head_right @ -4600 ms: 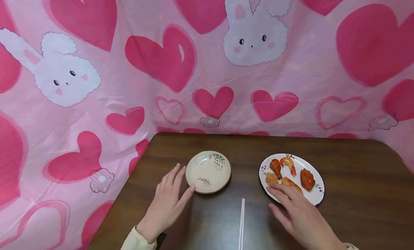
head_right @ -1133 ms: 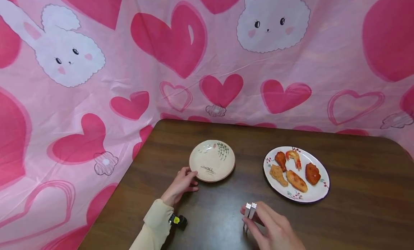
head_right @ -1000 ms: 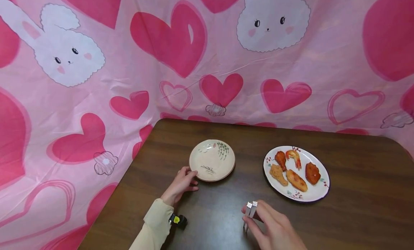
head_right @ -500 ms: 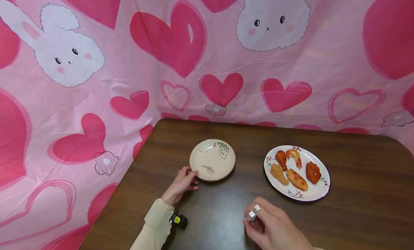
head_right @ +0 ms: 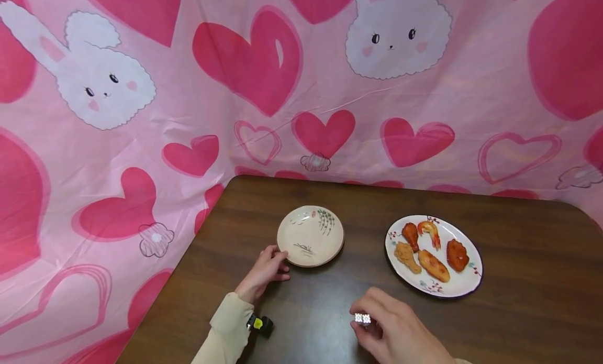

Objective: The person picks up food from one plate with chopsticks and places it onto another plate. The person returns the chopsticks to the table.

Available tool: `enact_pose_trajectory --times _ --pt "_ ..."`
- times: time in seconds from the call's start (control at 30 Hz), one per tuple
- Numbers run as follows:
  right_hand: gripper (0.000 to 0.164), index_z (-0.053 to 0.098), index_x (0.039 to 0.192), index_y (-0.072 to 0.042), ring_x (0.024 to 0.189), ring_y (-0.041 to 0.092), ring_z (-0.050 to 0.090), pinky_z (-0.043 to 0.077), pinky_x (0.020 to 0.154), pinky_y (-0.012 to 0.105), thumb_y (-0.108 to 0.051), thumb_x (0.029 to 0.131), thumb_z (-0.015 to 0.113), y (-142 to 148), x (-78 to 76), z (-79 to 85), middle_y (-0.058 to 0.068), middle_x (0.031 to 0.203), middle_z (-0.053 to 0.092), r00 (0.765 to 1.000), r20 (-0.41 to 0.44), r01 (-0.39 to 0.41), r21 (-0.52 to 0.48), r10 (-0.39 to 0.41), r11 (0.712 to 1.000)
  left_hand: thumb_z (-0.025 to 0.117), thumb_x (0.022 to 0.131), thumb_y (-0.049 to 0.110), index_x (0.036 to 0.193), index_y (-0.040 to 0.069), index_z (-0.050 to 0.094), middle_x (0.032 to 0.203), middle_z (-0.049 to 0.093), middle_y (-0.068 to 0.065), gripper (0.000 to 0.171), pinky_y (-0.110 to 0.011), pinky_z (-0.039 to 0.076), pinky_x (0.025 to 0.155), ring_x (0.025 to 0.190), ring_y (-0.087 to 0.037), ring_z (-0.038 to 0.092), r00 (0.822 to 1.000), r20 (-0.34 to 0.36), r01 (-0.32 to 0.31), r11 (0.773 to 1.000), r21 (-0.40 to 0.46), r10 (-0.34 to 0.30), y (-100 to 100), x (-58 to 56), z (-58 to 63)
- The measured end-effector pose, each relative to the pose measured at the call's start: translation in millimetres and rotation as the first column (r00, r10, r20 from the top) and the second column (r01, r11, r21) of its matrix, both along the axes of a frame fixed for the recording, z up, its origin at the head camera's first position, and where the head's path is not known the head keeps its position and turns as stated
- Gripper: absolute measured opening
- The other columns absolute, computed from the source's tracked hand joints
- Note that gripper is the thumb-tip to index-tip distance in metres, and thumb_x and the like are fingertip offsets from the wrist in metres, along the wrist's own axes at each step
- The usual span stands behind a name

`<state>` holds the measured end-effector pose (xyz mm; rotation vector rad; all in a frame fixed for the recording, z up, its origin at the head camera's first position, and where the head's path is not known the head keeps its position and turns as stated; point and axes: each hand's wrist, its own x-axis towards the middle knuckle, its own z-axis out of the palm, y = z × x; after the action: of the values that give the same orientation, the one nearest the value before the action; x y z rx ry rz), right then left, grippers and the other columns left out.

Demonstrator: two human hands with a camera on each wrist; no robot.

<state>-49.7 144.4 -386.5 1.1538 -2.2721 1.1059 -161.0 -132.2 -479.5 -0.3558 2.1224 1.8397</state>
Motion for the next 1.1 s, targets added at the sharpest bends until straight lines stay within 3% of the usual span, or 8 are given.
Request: enact_pose_trajectory --times 0.1,0.2,0.3,0.5,0.7,0.83,1.1 --pt "0.010 0.056 0.081 -0.023 0.064 -0.011 0.046 0.037 0.054 0.000 -0.024 0.079 0.066 -0.8 -2.8 1.1 -0.017 0.079 0.048 0.998 0.014 0.064 0.031 -0.065 0.997 0.046 0.091 0.023 0.123 0.001 0.036 0.118 0.025 -0.016 0.040 -0.027 0.056 0.061 0.076 -0.017 0.051 1.000 0.003 -0.001 1.000 0.003 0.001 -0.1 0.2 -0.3" --pt "0.021 0.052 0.076 -0.025 0.061 -0.010 0.042 0.034 0.051 0.000 -0.018 0.073 0.071 -2.2 -5.4 2.1 -0.019 0.074 0.046 0.991 0.050 0.118 0.058 -0.121 0.991 0.046 0.091 0.023 0.122 0.001 0.036 0.118 0.025 -0.015 0.039 -0.028 0.056 0.062 0.076 -0.017 0.052 1.000 0.001 -0.002 1.000 0.005 0.002 0.1 0.0 -0.7" --pt "0.037 0.046 0.072 -0.026 0.059 -0.009 0.039 0.031 0.049 0.002 -0.006 0.060 0.074 -3.7 -6.5 4.5 -0.019 0.069 0.042 0.979 0.120 0.154 0.100 -0.166 0.983 0.046 0.091 0.022 0.121 0.001 0.037 0.118 0.025 -0.016 0.038 -0.028 0.056 0.062 0.076 -0.018 0.052 1.000 -0.004 0.001 1.000 0.007 -0.001 0.2 0.7 -0.5" --pt "0.037 0.041 0.066 -0.028 0.056 -0.008 0.036 0.032 0.045 0.008 -0.013 0.068 0.074 -7.3 -4.7 9.9 -0.020 0.062 0.036 0.930 0.239 0.240 0.182 -0.280 0.954 0.046 0.091 0.023 0.122 0.001 0.036 0.118 0.025 -0.016 0.039 -0.028 0.056 0.063 0.077 -0.018 0.052 1.000 0.005 0.002 1.000 0.002 -0.002 -0.2 1.5 0.7" --pt "0.039 0.037 0.061 -0.031 0.052 -0.007 0.035 0.030 0.047 0.007 -0.024 0.069 0.075 -12.6 -3.6 10.4 -0.024 0.057 0.035 0.881 0.197 0.393 0.202 -0.430 0.897 0.046 0.091 0.023 0.122 0.001 0.036 0.118 0.025 -0.015 0.039 -0.028 0.056 0.063 0.077 -0.018 0.053 1.000 0.007 0.002 1.000 -0.011 -0.002 -0.5 0.5 0.4" --pt "0.037 0.038 0.060 -0.031 0.052 -0.007 0.034 0.030 0.046 0.010 -0.027 0.070 0.074 -12.8 -2.7 8.6 -0.023 0.055 0.033 0.860 0.217 0.415 0.226 -0.461 0.881 0.046 0.091 0.023 0.122 0.001 0.036 0.117 0.025 -0.015 0.039 -0.028 0.056 0.063 0.076 -0.018 0.053 1.000 0.004 0.003 1.000 -0.020 -0.003 -0.1 0.3 0.0" --pt "0.033 0.042 0.060 -0.029 0.050 -0.006 0.033 0.030 0.042 0.012 -0.029 0.072 0.072 -10.8 -3.9 4.3 -0.020 0.053 0.034 0.841 0.281 0.398 0.256 -0.462 0.881 0.047 0.091 0.023 0.122 0.002 0.036 0.118 0.025 -0.015 0.039 -0.028 0.056 0.063 0.077 -0.019 0.053 1.000 0.005 0.004 1.000 -0.022 -0.004 -0.2 0.6 0.5"
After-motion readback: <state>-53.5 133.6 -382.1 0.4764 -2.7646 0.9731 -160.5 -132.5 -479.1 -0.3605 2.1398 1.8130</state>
